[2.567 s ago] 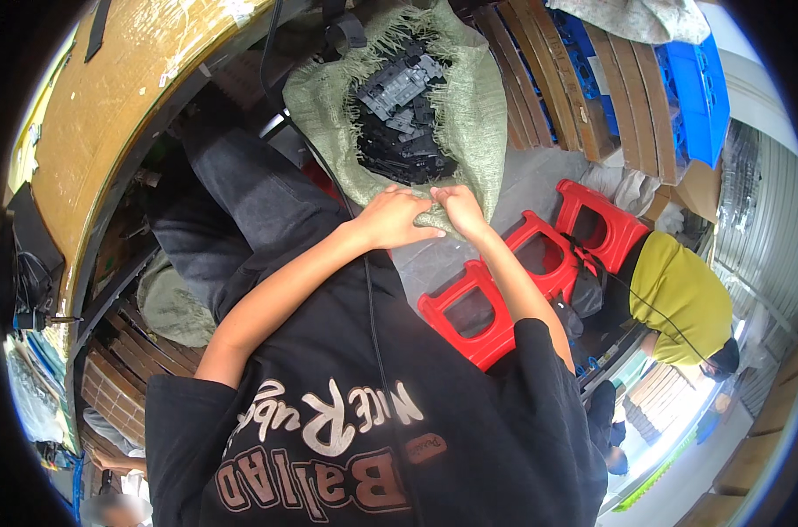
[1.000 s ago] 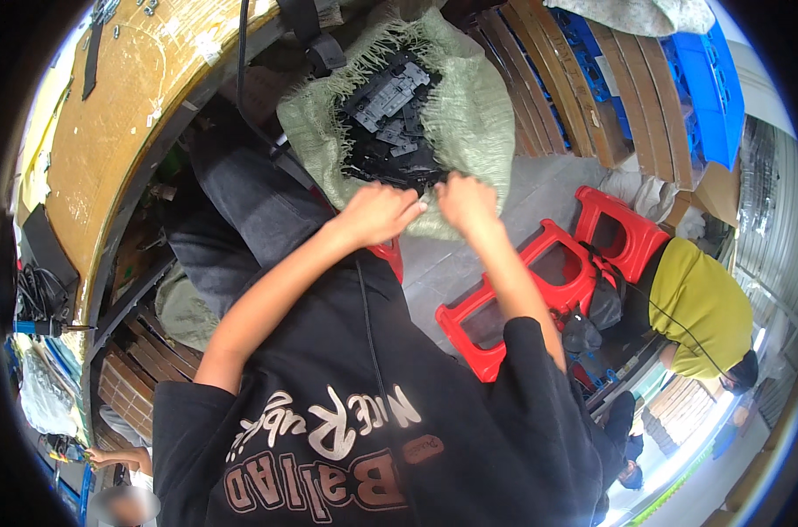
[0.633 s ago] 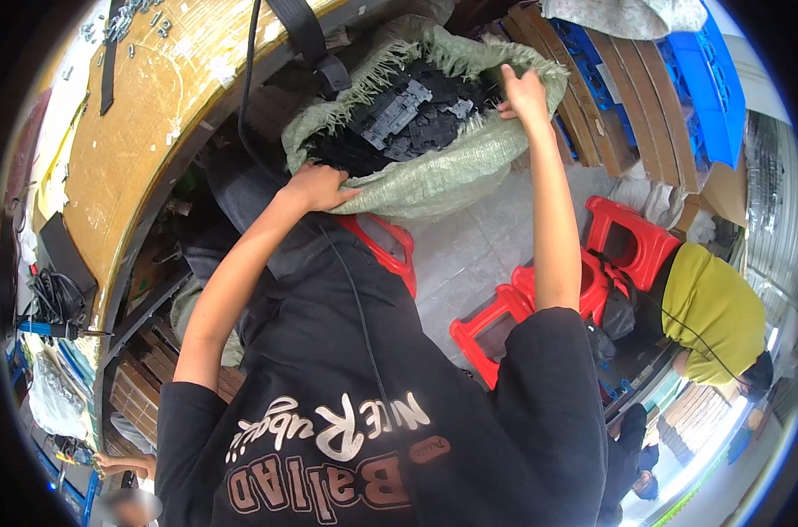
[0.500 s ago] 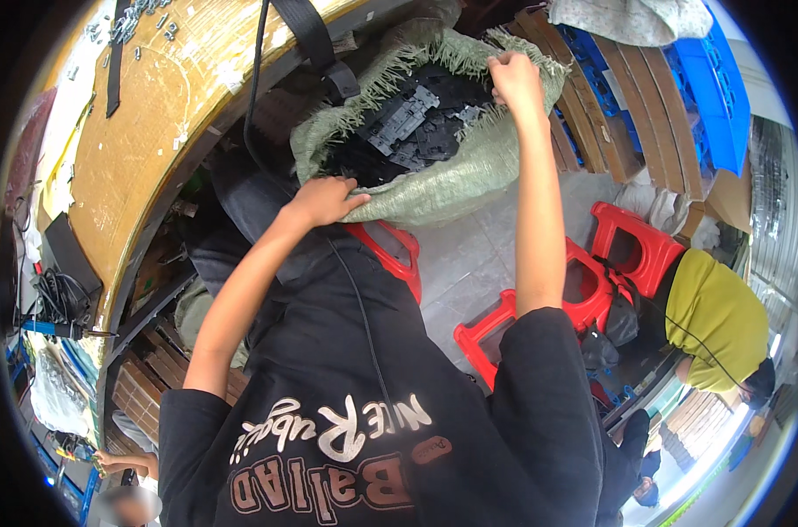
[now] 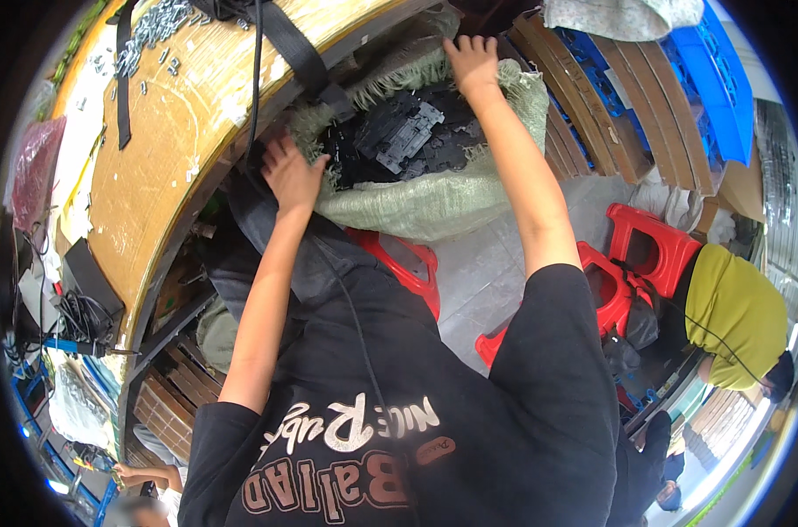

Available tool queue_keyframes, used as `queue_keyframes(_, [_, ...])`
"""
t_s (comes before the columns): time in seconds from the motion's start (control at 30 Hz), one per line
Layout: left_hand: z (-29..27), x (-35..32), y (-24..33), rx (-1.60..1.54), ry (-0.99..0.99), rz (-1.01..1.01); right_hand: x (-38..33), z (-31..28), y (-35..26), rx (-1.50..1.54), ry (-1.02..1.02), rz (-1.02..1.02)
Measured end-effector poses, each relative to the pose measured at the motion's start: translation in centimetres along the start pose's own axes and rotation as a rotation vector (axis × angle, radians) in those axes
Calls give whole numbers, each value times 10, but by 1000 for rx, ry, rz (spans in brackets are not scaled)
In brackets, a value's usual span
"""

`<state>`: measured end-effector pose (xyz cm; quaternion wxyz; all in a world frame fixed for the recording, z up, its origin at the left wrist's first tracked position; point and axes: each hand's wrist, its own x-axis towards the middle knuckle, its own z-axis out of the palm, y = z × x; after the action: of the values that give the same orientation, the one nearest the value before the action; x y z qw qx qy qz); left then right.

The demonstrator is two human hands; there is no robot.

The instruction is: Assembling small plastic housings or parts by snapping and fitting them together.

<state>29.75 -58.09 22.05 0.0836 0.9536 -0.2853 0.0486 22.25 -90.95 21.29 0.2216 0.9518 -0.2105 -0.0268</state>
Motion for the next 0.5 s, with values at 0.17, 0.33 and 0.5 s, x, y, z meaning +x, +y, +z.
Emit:
queue_keyframes(0.17, [43, 14, -52, -377, -605, -308, -39, 40, 41, 258, -151, 258])
queue_keyframes(0.33, [52, -11, -22, -841, -818, -684, -113, 28, 105, 252, -403, 437])
queue_keyframes(0.5, [86, -32, -30, -984, -672, -613, -116, 55, 74, 1153, -221, 712])
